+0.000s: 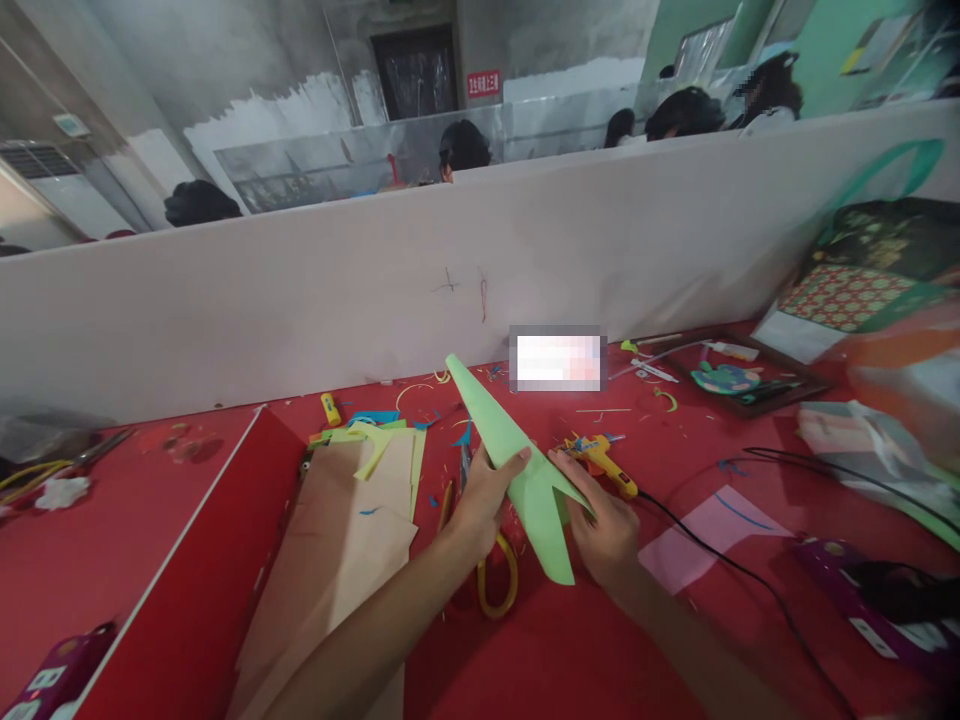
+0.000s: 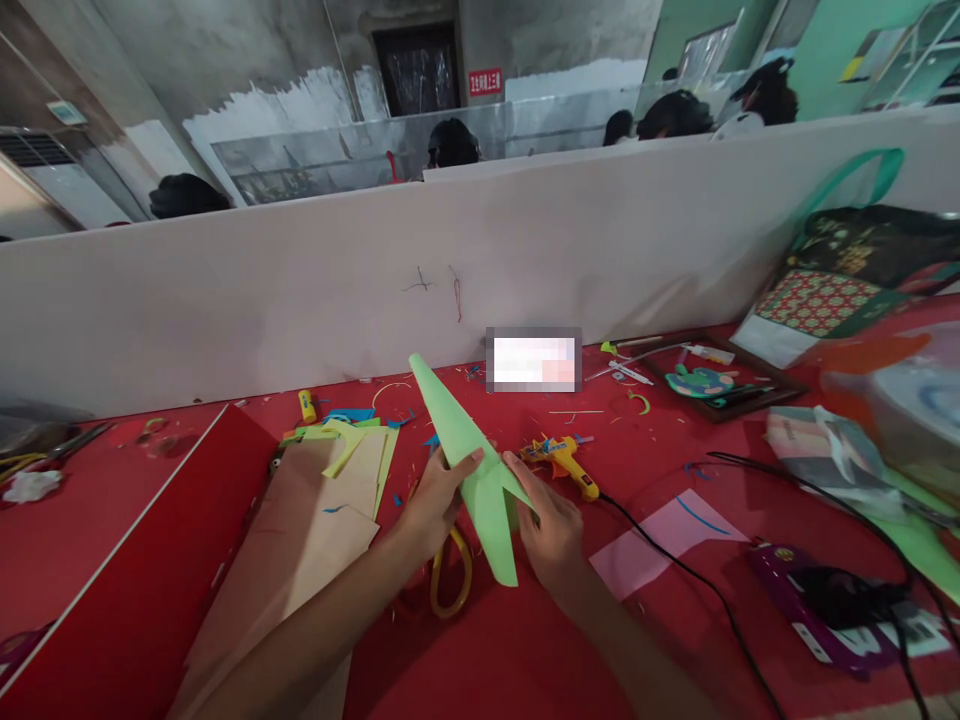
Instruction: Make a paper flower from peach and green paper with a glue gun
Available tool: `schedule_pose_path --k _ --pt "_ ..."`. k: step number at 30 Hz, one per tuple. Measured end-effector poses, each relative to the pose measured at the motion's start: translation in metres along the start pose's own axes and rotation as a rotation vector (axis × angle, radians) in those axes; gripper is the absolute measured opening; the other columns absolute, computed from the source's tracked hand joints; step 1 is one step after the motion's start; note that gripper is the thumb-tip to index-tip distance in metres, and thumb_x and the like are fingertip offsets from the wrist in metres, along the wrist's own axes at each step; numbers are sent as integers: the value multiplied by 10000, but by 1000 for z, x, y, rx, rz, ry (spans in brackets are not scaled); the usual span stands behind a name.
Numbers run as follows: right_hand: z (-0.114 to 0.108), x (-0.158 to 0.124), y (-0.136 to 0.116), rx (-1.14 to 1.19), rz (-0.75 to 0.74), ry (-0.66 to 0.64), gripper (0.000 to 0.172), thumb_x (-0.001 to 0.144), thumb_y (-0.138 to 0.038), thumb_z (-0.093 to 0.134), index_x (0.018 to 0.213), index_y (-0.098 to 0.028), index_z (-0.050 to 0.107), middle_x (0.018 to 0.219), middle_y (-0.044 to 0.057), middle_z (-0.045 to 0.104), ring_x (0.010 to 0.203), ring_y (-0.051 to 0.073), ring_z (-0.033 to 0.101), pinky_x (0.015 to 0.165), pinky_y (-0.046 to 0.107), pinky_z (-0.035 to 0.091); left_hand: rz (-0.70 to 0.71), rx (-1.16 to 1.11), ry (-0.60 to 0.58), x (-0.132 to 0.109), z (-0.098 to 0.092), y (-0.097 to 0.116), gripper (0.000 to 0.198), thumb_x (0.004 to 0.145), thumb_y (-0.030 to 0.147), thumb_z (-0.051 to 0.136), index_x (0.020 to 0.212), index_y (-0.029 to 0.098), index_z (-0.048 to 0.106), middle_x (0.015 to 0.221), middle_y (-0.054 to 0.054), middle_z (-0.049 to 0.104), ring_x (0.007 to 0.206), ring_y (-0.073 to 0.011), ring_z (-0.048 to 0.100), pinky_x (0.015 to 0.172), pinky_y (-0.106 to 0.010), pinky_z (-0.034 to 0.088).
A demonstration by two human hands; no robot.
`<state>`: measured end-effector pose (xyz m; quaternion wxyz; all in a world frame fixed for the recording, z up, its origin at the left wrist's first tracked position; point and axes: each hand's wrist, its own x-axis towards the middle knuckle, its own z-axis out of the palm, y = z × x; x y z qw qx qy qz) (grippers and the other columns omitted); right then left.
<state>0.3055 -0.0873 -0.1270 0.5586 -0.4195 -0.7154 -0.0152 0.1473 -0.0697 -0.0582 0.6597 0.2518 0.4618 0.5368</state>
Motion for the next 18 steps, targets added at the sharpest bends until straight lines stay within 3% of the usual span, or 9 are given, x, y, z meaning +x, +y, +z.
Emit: schedule_pose_path --k 6,14,18 --pt "-4 0 7 59 48 49 523 1000 -78 548 1456 -322 619 1228 25 784 1064 197 784 914 254 658 -14 -6 -36 7 -8 11 533 628 384 975 1044 187 706 1093 -87 768 903 -192 719 844 -315 585" --pt "-5 8 -3 242 -62 -61 499 1001 -57 502 1384 -318 686 1326 39 739 1148 214 757 989 324 650 -11 -41 -60 1 -4 11 583 625 473 961 1049 174 694 1052 -106 781 902 -220 743 850 -340 613" --pt "-3 5 0 213 -31 -20 552 992 -37 473 1425 -330 649 1297 19 752 1126 200 762 994 296 645 13 -54 -63 1 -4 15 547 631 466 956 1007 159 703 1043 -109 782 925 -238 747 852 -351 620"
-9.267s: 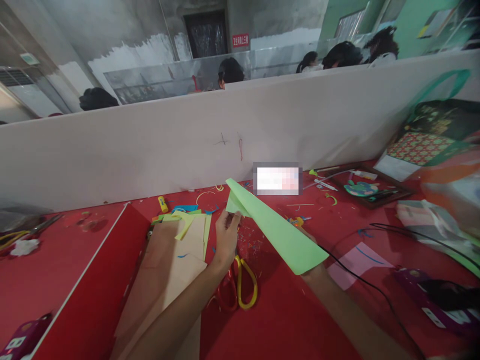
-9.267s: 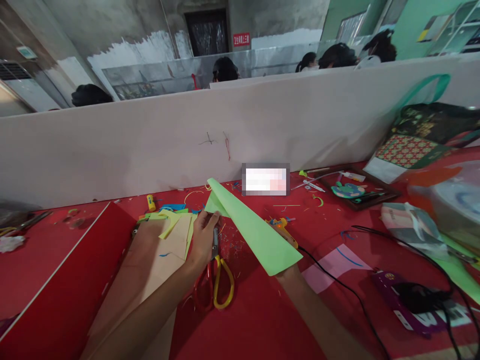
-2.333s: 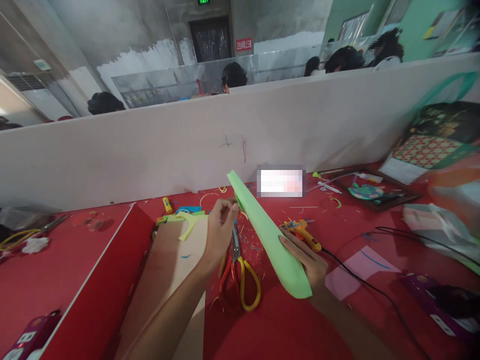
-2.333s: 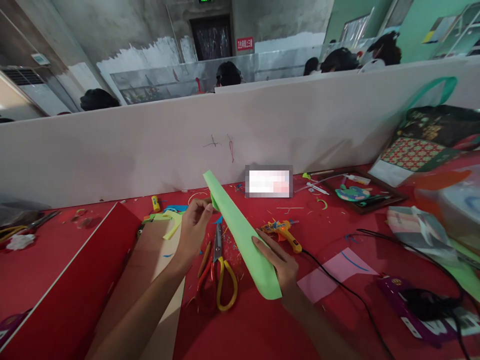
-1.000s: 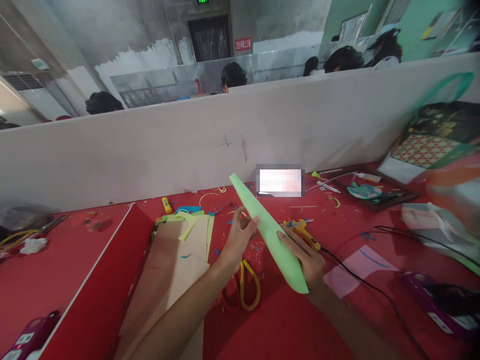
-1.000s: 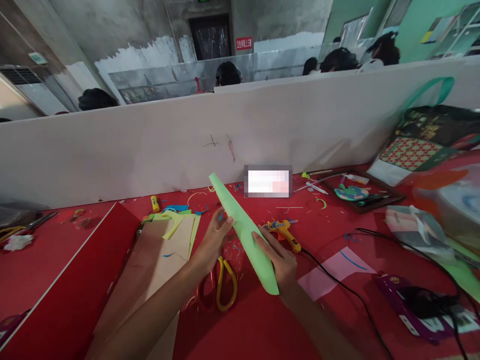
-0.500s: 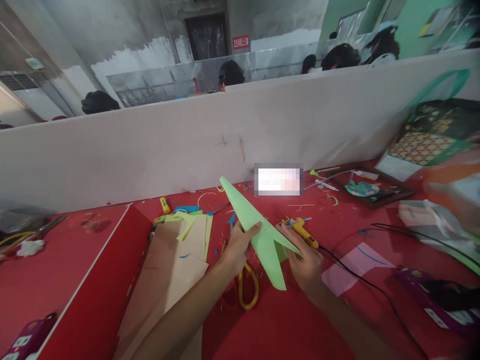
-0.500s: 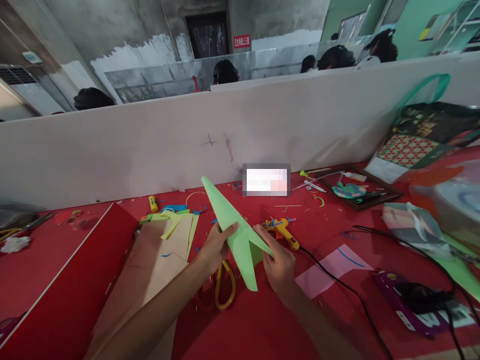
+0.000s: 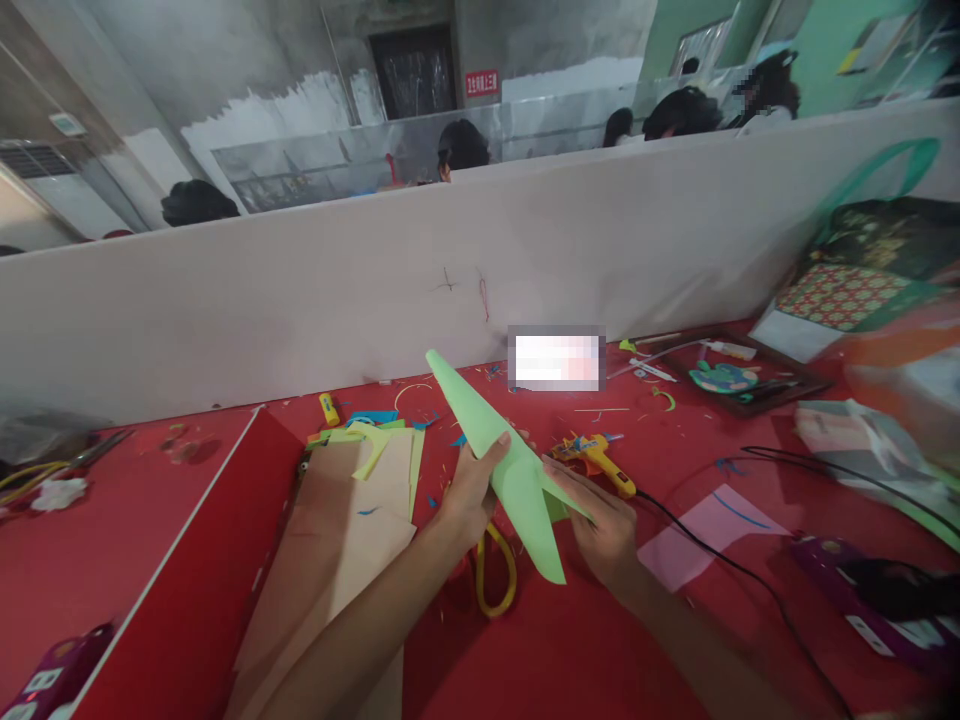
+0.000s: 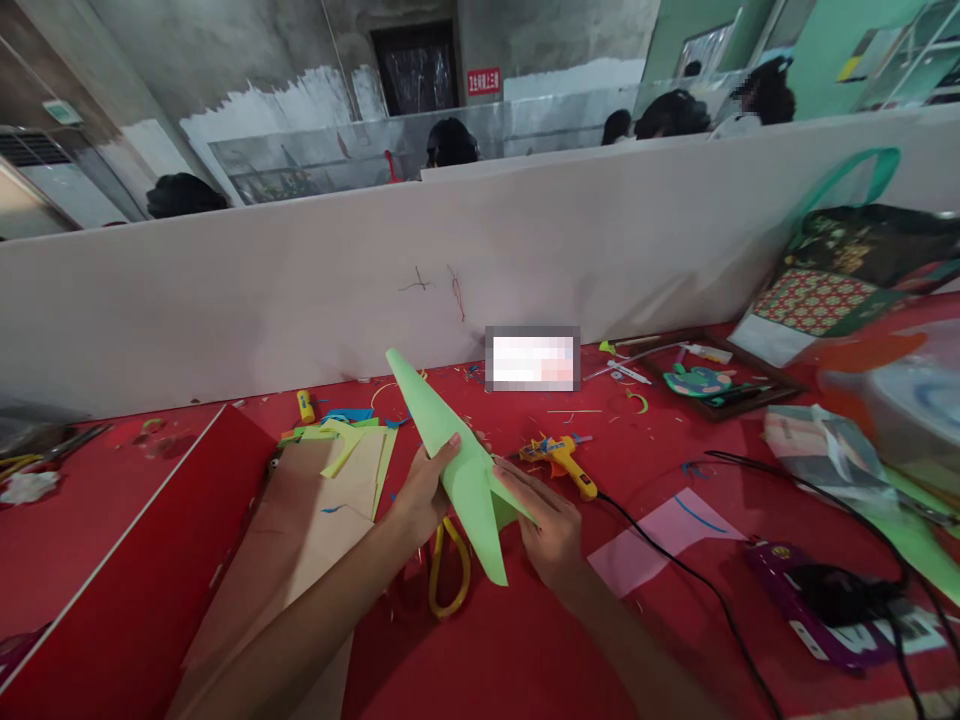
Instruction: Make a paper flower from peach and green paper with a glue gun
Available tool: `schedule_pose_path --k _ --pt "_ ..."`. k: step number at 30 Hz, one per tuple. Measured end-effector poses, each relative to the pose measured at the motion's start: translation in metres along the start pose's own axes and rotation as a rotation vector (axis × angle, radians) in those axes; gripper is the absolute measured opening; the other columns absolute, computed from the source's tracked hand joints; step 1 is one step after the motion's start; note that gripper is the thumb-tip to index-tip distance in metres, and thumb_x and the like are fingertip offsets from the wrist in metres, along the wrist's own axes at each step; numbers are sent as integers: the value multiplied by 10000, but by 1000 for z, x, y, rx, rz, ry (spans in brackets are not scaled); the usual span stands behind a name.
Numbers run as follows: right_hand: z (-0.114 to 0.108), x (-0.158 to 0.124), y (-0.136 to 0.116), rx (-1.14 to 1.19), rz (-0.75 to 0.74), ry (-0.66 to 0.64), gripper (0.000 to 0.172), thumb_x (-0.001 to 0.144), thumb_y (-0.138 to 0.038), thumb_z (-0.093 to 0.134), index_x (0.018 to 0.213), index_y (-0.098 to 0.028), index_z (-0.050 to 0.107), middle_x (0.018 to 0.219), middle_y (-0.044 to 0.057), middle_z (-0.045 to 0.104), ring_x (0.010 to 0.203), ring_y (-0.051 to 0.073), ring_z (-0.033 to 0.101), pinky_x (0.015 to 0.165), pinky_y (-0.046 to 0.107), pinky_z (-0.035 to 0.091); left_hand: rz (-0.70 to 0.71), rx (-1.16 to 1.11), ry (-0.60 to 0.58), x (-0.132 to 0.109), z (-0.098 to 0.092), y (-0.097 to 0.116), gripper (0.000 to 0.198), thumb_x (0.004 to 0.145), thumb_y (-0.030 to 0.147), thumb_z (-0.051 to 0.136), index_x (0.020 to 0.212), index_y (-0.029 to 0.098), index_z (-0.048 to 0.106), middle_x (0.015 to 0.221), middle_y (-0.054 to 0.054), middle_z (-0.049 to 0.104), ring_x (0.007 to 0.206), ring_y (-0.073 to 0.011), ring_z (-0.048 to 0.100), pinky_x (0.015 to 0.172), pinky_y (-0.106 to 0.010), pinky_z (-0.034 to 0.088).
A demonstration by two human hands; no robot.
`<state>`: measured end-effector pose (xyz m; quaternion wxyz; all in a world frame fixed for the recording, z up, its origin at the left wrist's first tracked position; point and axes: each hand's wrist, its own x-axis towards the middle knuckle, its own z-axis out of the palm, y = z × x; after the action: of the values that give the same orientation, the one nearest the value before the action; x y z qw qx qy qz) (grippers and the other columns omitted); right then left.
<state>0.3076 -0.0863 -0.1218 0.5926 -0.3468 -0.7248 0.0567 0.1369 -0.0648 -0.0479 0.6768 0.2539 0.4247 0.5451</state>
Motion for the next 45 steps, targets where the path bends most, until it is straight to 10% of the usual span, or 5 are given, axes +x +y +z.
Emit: schedule_pose_path --k 14,24,31,37,45 --pt "0 0 -2 147 37 -103 519 1001 -162 582 1502 -296 578 1361 72 724 1191 237 738 998 338 643 -26 -21 99 3 -4 0 606 582 576 944 917 196 612 749 -2 680 672 -179 675 728 -346 615" --pt "0 -7 -1 177 5 -116 607 1001 -62 495 1533 -353 527 1509 26 605 1317 235 655 1069 351 604 -31 63 -65 1 -3 0 646 626 655 896 998 170 689 967 -110 773 980 -294 737 895 -387 599" --pt "-4 -8 6 285 364 31 376 1018 -239 531 1339 -201 722 1323 92 736 1176 265 743 980 350 639 -38 -6 -290 8 -9 -5 683 844 798 594 1154 204 728 1155 -138 752 1198 -319 657 1048 -425 508" --pt "1 -12 34 217 652 -19 389 1064 -274 435 972 -229 810 932 20 839 872 181 815 730 282 675 139 19 -92 23 -19 -14 437 792 617 797 871 203 679 837 -13 667 794 -148 626 769 -268 495" --pt "11 -28 35 1261 1036 160 230 786 -370 875 1005 -335 815 1000 20 838 856 225 795 687 318 688 320 356 -71 35 -32 -9 388 850 511 766 701 178 633 690 5 606 673 -115 534 670 -236 410"
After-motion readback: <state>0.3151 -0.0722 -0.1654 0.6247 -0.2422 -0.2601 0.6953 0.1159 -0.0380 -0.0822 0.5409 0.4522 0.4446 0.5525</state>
